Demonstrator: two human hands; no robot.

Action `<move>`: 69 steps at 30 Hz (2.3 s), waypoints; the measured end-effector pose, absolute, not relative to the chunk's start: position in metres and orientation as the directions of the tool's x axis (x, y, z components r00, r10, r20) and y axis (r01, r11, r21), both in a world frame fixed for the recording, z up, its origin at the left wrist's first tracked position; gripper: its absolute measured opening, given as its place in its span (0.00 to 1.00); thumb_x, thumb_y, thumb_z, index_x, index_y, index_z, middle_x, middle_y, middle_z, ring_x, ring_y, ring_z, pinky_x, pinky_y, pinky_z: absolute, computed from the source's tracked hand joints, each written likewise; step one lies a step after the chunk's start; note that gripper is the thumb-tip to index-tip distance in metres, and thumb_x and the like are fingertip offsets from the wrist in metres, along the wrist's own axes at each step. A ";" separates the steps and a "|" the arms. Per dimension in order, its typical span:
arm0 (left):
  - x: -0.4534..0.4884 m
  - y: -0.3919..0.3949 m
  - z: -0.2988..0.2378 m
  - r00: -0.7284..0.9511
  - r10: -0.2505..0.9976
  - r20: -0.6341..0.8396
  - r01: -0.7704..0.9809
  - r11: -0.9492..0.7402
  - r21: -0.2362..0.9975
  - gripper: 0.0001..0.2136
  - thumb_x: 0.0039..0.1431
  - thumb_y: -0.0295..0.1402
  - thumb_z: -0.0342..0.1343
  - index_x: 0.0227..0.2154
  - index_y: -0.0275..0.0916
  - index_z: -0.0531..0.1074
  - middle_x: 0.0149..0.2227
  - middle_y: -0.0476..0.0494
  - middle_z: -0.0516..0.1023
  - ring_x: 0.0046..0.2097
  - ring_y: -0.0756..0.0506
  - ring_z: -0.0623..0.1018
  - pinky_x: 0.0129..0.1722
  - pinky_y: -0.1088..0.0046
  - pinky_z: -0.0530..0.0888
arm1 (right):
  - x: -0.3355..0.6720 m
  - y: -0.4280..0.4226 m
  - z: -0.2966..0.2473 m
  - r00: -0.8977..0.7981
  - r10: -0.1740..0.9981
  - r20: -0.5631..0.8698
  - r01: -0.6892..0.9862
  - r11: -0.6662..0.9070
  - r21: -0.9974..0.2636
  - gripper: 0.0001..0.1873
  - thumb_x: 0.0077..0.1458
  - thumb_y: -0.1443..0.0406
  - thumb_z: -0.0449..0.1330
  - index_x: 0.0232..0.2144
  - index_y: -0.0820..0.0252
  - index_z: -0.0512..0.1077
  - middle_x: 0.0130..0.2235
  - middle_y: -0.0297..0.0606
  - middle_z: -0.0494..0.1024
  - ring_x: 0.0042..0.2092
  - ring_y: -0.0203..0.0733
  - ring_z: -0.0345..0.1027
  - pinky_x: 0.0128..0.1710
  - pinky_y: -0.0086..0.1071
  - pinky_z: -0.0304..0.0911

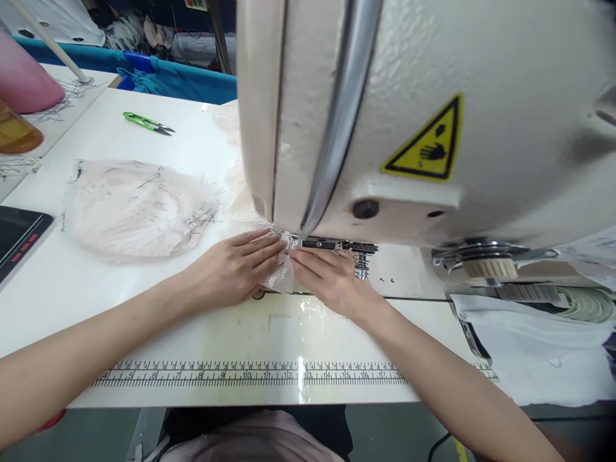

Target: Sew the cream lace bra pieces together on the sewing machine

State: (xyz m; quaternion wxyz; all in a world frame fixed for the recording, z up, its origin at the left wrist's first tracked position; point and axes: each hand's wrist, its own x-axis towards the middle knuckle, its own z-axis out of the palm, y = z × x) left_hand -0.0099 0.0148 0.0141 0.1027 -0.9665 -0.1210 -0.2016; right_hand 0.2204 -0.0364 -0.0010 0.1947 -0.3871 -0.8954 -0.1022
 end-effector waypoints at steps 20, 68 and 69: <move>-0.008 0.011 0.013 0.878 0.278 0.389 0.363 -0.917 -0.165 0.15 0.64 0.24 0.43 0.43 0.26 0.75 0.49 0.30 0.78 0.51 0.39 0.79 0.49 0.65 0.79 | 0.211 -0.037 0.000 -0.627 0.536 0.565 0.735 0.647 0.203 0.08 0.54 0.76 0.58 0.27 0.60 0.70 0.38 0.29 0.80 0.43 0.33 0.70 0.30 0.30 0.56; -0.006 0.013 0.015 0.849 0.260 0.461 0.353 -0.927 -0.126 0.13 0.67 0.23 0.45 0.39 0.34 0.76 0.47 0.39 0.81 0.50 0.45 0.80 0.53 0.68 0.77 | 0.224 -0.034 -0.007 -0.559 0.696 0.451 0.777 0.629 -0.008 0.14 0.61 0.72 0.56 0.45 0.53 0.75 0.42 0.34 0.80 0.42 0.36 0.71 0.38 0.30 0.66; -0.006 0.013 0.016 0.847 0.265 0.460 0.357 -0.926 -0.125 0.13 0.67 0.23 0.45 0.39 0.34 0.76 0.47 0.39 0.81 0.50 0.45 0.80 0.53 0.68 0.77 | 0.223 -0.035 -0.006 -0.563 0.695 0.447 0.774 0.633 -0.010 0.14 0.61 0.72 0.56 0.45 0.53 0.75 0.42 0.34 0.80 0.42 0.36 0.71 0.39 0.30 0.65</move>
